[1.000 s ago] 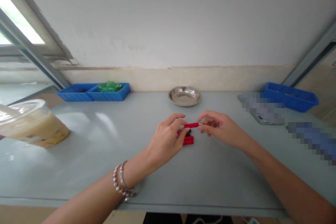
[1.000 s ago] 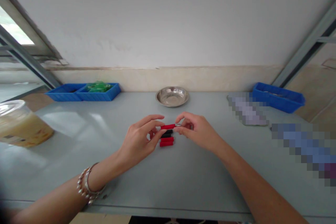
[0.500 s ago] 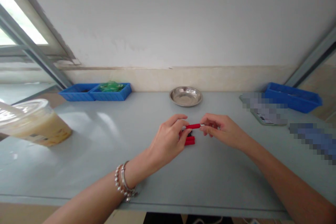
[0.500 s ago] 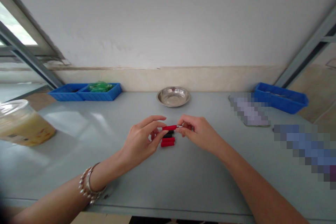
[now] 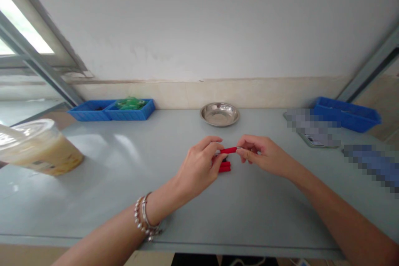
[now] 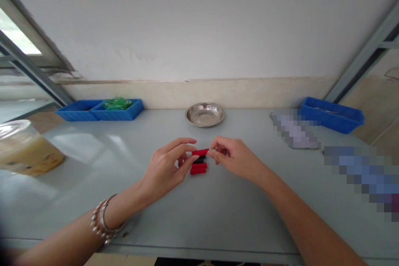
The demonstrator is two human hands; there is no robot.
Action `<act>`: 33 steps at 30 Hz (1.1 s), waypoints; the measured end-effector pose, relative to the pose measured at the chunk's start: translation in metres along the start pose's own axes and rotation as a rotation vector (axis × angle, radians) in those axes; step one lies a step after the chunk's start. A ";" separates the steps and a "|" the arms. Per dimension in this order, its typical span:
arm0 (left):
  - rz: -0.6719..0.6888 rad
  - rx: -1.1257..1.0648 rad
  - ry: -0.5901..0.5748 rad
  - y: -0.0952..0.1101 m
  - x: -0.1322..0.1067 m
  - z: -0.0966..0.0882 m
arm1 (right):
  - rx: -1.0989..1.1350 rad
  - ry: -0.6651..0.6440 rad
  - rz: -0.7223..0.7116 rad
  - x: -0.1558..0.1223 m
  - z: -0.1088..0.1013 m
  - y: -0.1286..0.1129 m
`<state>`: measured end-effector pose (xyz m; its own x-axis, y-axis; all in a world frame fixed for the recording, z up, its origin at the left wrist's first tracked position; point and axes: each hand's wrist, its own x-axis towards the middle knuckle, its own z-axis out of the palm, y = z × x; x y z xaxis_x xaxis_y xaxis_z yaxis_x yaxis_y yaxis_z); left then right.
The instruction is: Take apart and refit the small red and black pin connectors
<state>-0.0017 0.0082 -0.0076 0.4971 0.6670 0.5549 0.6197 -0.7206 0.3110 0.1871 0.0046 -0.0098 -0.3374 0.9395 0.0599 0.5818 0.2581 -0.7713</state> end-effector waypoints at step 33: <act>0.080 0.090 -0.537 0.007 0.003 -0.015 | -0.051 -0.565 0.152 -0.011 -0.010 -0.002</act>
<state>-0.0051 0.0026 0.0078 0.7703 0.6307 0.0946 0.6051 -0.7696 0.2039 0.1969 -0.0043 -0.0029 -0.5813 0.7047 -0.4068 0.6845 0.1533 -0.7127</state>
